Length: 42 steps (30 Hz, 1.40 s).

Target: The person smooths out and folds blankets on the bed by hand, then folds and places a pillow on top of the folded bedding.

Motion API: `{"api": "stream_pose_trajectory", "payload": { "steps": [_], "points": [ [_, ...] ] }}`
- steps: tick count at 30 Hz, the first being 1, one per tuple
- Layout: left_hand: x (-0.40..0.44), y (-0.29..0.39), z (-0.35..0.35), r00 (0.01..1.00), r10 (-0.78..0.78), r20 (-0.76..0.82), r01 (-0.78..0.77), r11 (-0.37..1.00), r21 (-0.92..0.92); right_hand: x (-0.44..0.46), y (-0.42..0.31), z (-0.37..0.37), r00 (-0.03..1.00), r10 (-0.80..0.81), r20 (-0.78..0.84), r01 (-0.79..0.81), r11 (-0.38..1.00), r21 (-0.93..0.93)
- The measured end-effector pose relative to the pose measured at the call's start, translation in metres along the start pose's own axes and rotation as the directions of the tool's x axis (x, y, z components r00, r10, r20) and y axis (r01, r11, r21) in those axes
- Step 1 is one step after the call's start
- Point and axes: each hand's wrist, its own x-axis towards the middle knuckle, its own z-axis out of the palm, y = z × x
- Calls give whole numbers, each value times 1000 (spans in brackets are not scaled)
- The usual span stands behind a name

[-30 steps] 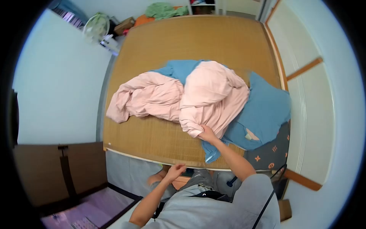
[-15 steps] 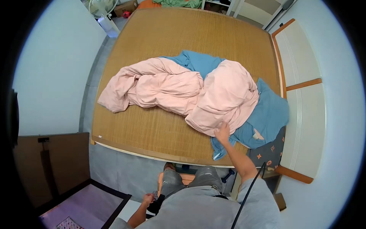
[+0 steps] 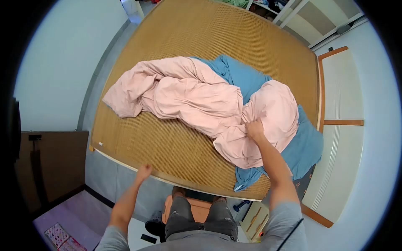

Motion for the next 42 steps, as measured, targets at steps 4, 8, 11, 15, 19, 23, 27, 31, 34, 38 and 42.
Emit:
{"api": "stream_pose_trajectory", "payload": {
  "steps": [4, 8, 11, 15, 19, 23, 27, 31, 34, 38, 42],
  "points": [
    [50, 151, -14, 998, 58, -25, -59, 998, -15, -97, 23, -28, 976, -137, -167, 181, 942, 284],
    [90, 274, 8, 873, 415, -257, -454, 884, -115, -275, 78, 5, 974, 21, -227, 86, 888, 452],
    [109, 346, 22, 761, 556, -335, -594, 804, -16, -401, 150, 75, 931, 294, -216, -178, 882, 436],
    [146, 411, 53, 735, 629, -255, -644, 765, 32, -448, 202, 137, 700, 689, 187, -714, 676, 181],
    [151, 465, 67, 672, 685, -282, -598, 727, 339, -425, 229, 216, 689, 541, 483, -710, 636, 302],
    [190, 501, 105, 709, 697, -103, -669, 712, 214, -337, 176, 170, 586, 807, 77, -448, 243, 860],
    [182, 558, 143, 862, 455, -222, -422, 888, 184, -278, 128, 103, 651, 755, -78, -368, 404, 837],
    [220, 591, 158, 980, 176, 91, -136, 930, -341, -236, 125, 110, 609, 792, -29, -537, 440, 720],
    [247, 594, 169, 987, 108, 116, -50, 908, -415, -224, 127, 113, 615, 788, 21, -633, 477, 609],
    [220, 589, 164, 984, 55, 167, 56, 802, -595, -244, 102, 171, 685, 726, -69, -530, 561, 636],
    [182, 553, 142, 905, 203, 373, 265, 417, -870, -263, 33, 178, 752, 657, 53, -473, 481, 738]
  ]
}}
